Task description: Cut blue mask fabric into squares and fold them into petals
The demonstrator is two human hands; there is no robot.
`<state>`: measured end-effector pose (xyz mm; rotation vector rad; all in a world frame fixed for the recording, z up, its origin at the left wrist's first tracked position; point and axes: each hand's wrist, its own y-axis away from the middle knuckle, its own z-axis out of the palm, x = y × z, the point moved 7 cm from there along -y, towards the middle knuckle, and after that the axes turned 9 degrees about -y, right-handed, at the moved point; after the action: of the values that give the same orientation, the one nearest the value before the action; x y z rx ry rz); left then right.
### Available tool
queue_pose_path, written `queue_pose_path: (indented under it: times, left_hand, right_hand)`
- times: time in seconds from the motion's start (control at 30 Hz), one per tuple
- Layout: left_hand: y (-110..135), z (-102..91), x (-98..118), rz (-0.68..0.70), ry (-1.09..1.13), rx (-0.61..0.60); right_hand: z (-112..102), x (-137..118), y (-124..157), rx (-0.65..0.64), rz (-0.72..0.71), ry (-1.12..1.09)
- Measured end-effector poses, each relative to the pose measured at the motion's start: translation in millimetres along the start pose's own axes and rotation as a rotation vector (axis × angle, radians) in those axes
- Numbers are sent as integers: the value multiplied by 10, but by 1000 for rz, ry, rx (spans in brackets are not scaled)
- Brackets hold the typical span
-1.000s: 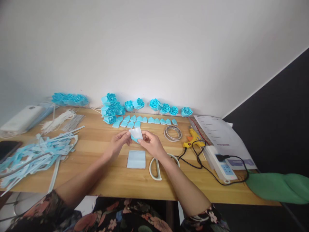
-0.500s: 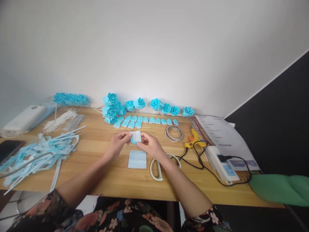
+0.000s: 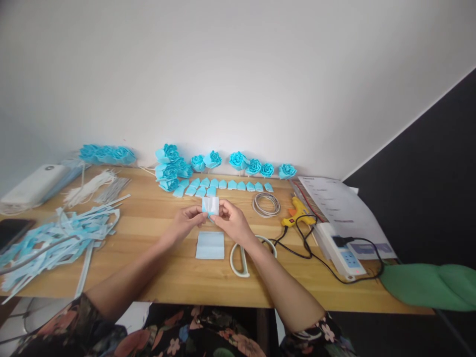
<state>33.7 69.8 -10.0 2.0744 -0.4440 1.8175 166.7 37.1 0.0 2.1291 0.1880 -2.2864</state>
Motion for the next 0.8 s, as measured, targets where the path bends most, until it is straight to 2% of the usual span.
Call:
queue_pose_path:
  times: [0.17,0.43,0.63,0.8]
  left_hand:
    - [-3,4,2,17,-11,-19]
    - [33,1,94,20,16,-25]
    - [37,49,25,0,-37,-76]
    - [47,81,19,16,-85,-86]
  right_hand:
    - [-21,2,-4,-1,3,-33]
    - [-42,-35,-1,26,-15,61]
    - [-81,-116,17,25,9,3]
    - [-119,-106,18,77,-26,118]
